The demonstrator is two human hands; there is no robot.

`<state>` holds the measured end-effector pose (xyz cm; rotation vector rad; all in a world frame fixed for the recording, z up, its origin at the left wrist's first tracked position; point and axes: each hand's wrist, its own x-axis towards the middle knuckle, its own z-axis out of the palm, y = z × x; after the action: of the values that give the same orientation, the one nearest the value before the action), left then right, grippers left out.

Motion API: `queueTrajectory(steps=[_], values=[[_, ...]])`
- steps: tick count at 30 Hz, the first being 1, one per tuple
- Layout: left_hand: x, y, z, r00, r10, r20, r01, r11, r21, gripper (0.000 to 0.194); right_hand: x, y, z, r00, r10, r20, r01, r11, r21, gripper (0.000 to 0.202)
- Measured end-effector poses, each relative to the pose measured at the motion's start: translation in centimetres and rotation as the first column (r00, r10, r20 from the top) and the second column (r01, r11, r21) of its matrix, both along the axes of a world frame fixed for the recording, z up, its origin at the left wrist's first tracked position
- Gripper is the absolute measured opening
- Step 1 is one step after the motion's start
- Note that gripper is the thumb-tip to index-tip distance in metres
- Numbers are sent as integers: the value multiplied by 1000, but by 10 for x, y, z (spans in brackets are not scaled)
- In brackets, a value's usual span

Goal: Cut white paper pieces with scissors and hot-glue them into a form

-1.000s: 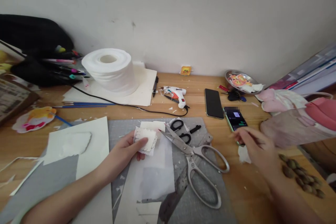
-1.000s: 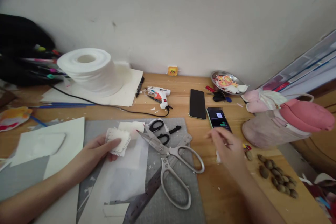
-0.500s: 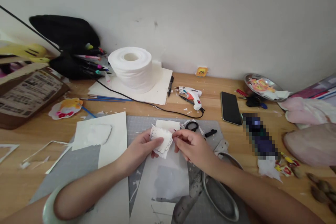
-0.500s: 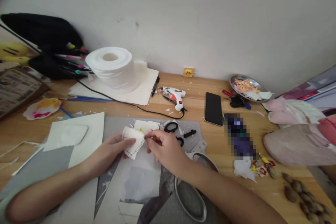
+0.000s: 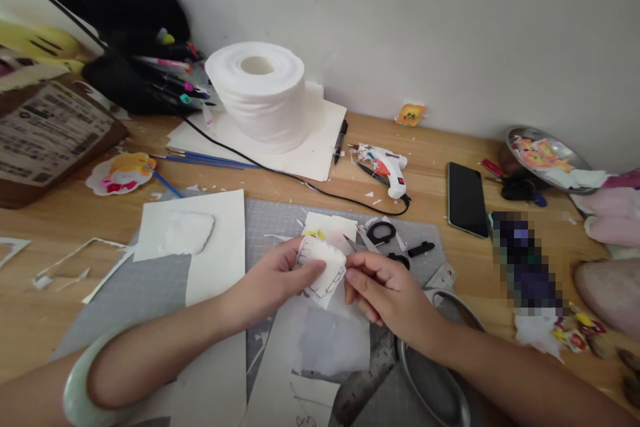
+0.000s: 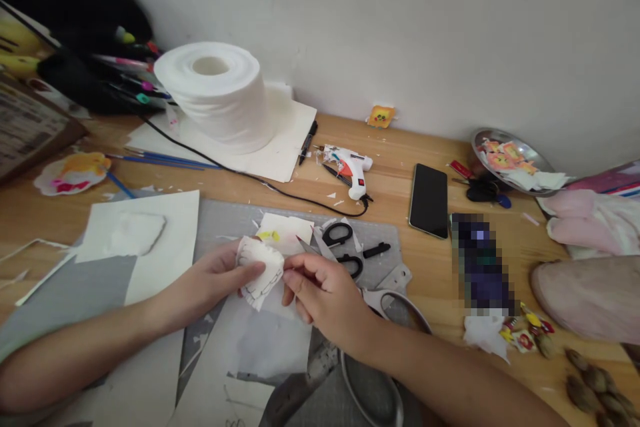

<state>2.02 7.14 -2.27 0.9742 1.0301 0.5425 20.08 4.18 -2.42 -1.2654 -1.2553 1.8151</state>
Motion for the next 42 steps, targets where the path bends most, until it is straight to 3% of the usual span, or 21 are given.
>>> queueTrajectory(steps=[24,35,42], values=[[0,0,-1,999,-12,36,14,999,-44,22,-1,1,5,1000,-4,-2,4,999,-46,24],[1,0,1,999,-36,12,36,999,27,18,-1,1,5,999,19,49,-18,999,-27,18],[-2,0,0,994,-104,-26,107,981,159,13,0,2,5,997,31,76,-32,999,18,15]])
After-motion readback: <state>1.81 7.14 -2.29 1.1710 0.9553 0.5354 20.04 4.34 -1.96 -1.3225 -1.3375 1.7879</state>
